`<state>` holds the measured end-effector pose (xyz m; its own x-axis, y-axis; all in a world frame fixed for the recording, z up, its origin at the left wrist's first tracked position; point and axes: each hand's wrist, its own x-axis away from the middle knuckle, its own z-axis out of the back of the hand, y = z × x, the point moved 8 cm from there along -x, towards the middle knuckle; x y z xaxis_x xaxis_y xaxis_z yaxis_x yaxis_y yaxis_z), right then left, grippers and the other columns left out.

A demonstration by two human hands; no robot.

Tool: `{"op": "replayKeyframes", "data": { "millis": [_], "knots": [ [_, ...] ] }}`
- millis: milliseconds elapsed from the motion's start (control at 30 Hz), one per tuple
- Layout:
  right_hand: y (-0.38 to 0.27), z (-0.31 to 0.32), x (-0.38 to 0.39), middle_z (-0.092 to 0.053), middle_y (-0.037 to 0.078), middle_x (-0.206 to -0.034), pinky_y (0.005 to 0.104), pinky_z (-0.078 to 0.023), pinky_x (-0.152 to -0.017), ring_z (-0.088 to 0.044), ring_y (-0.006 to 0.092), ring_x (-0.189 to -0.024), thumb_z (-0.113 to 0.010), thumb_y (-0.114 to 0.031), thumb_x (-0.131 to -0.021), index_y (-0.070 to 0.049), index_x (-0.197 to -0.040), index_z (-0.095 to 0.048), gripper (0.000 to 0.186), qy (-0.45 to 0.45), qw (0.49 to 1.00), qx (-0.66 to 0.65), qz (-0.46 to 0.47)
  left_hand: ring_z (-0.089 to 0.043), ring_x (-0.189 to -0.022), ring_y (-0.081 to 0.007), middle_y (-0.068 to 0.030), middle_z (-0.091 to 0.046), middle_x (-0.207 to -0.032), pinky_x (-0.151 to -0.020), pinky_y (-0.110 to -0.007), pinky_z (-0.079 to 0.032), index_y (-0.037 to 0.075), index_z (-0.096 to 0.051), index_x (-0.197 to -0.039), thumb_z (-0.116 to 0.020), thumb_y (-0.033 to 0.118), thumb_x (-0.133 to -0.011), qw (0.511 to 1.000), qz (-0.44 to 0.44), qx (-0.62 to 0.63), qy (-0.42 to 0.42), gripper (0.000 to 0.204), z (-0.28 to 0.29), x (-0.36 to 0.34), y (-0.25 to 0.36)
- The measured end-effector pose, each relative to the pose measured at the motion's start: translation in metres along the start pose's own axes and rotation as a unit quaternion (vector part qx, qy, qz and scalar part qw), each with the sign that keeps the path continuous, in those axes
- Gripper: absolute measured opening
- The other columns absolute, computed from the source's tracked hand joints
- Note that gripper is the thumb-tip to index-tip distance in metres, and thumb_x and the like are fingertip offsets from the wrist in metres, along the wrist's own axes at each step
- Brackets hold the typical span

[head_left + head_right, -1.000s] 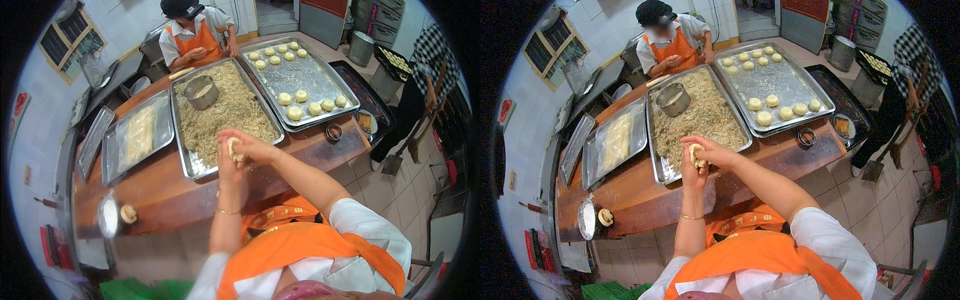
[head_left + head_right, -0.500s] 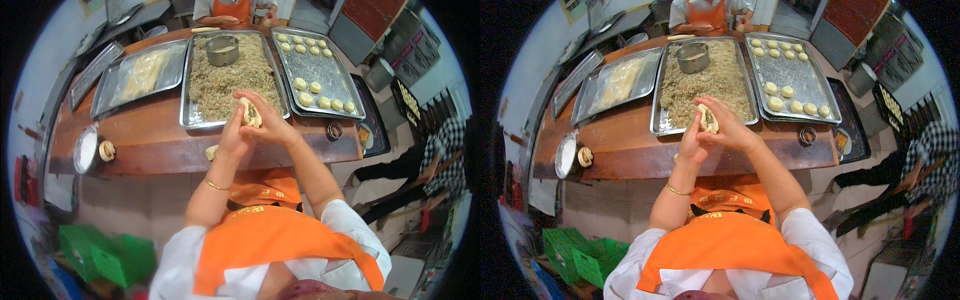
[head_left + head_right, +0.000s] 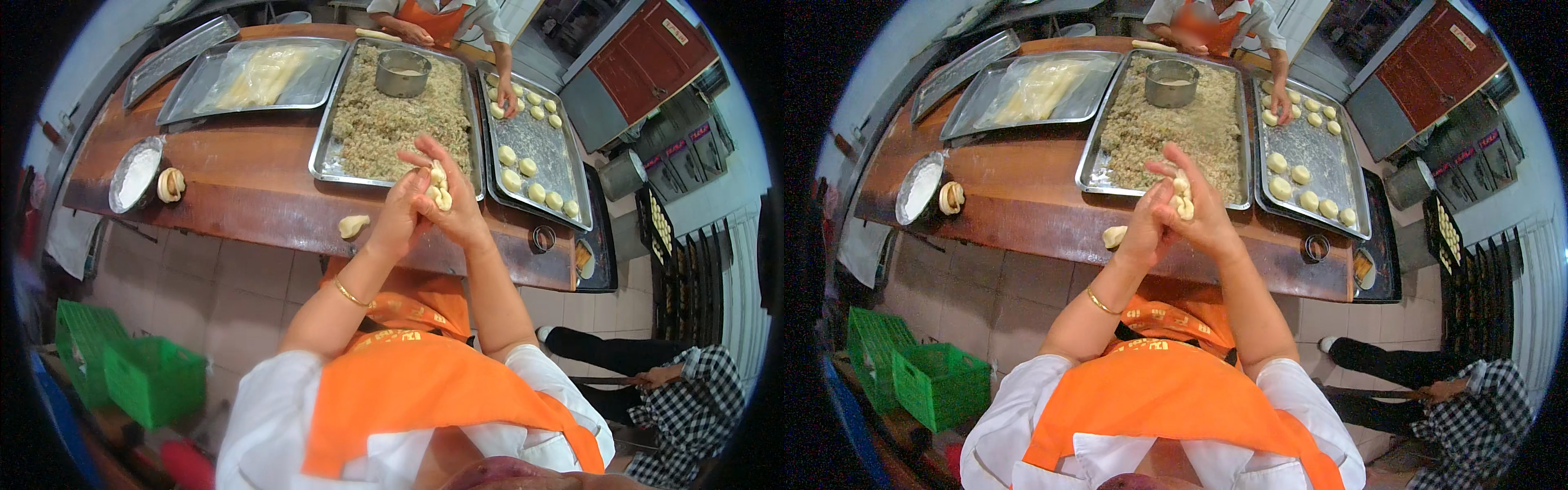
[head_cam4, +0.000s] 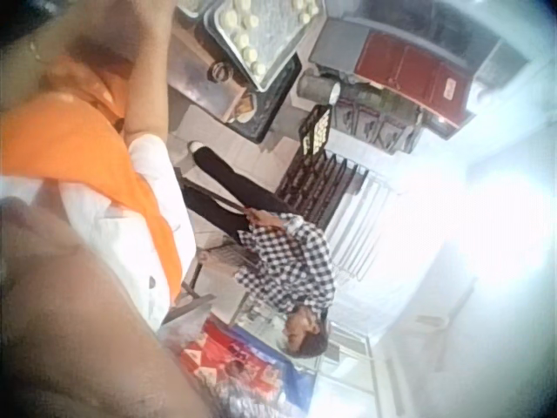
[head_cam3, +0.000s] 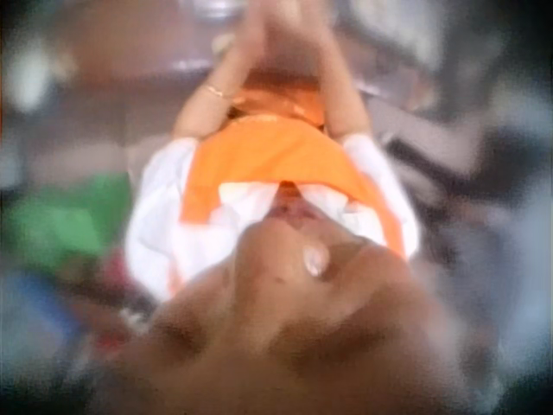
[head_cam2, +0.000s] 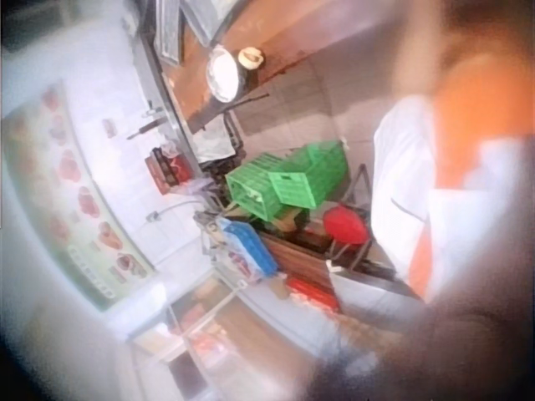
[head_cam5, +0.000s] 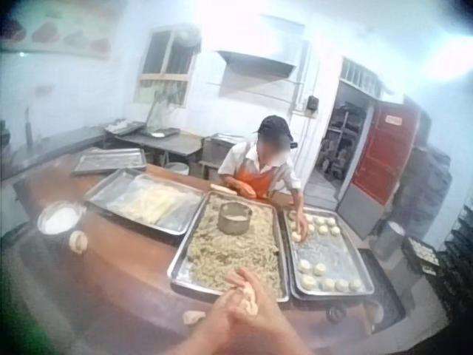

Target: The person prepares pastry dough by hand, filling and shaping several pieces on a table, and then uses cloths to remove trays of baked pastries from a large oven and places them on a rack.

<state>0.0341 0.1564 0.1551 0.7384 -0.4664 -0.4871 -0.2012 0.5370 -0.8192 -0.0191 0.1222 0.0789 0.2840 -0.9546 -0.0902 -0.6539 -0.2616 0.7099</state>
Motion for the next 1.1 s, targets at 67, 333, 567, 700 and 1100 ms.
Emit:
{"op": "replayKeyframes", "data": {
  "millis": [67,333,567,700,1100],
  "knots": [
    [0.012,-0.002,0.002,-0.065,0.015,-0.119,0.0307,-0.048,-0.091,-0.060,0.0173,-0.108,-0.065,-0.045,-0.090,-0.003,-0.138,-0.044,0.067,-0.038,0.997,0.070,-0.005,-0.049,-0.062,-0.0017,0.0063,-0.054,-0.082,-0.045,-0.018,-0.034,0.012,-0.057,-0.107,-0.046,0.050,-0.099,0.999,-0.027,-0.038,0.007,0.041,0.005,-0.002,-0.005],
    [-0.001,0.008,0.006,-0.056,0.013,-0.133,0.0373,-0.039,-0.103,-0.050,0.0263,-0.125,-0.057,-0.046,-0.094,-0.002,-0.135,-0.050,0.060,0.028,0.999,-0.041,-0.019,-0.041,-0.050,-0.0051,0.0047,-0.049,-0.066,-0.044,-0.020,-0.031,0.009,-0.057,-0.093,-0.043,0.048,-0.101,0.998,0.004,0.029,0.059,0.042,-0.023,0.014,0.015],
    [0.008,0.005,0.008,-0.065,0.014,-0.119,0.0388,-0.043,-0.099,-0.054,0.0260,-0.120,-0.052,-0.054,-0.095,0.000,-0.107,-0.067,0.058,-0.009,1.000,-0.002,-0.014,-0.041,-0.052,-0.0041,0.0003,-0.054,-0.081,-0.044,-0.019,-0.031,0.007,-0.052,-0.113,-0.043,0.047,-0.101,0.995,-0.019,-0.099,0.014,0.043,-0.010,0.007,-0.002],
    [0.026,0.015,0.016,-0.066,0.015,-0.117,0.0328,-0.052,-0.081,-0.063,0.0195,-0.100,-0.050,-0.054,-0.096,0.000,-0.107,-0.068,0.058,0.031,0.984,-0.102,-0.144,-0.049,-0.064,-0.0020,0.0033,-0.058,-0.087,-0.046,-0.018,-0.032,0.010,-0.055,-0.112,-0.045,0.050,-0.100,1.000,-0.002,0.021,-0.010,0.043,-0.029,0.012,0.000],
    [0.044,0.011,0.024,-0.063,0.017,-0.122,0.0438,-0.035,-0.108,-0.049,0.0302,-0.127,-0.038,-0.050,-0.101,0.000,-0.107,-0.068,0.059,-0.028,0.970,-0.196,-0.143,-0.050,-0.061,-0.0063,0.0017,-0.054,-0.082,-0.052,-0.020,-0.040,0.010,-0.057,-0.111,-0.048,0.052,-0.097,0.996,0.047,-0.080,-0.006,0.046,-0.020,0.007,-0.012]
  ]
}}
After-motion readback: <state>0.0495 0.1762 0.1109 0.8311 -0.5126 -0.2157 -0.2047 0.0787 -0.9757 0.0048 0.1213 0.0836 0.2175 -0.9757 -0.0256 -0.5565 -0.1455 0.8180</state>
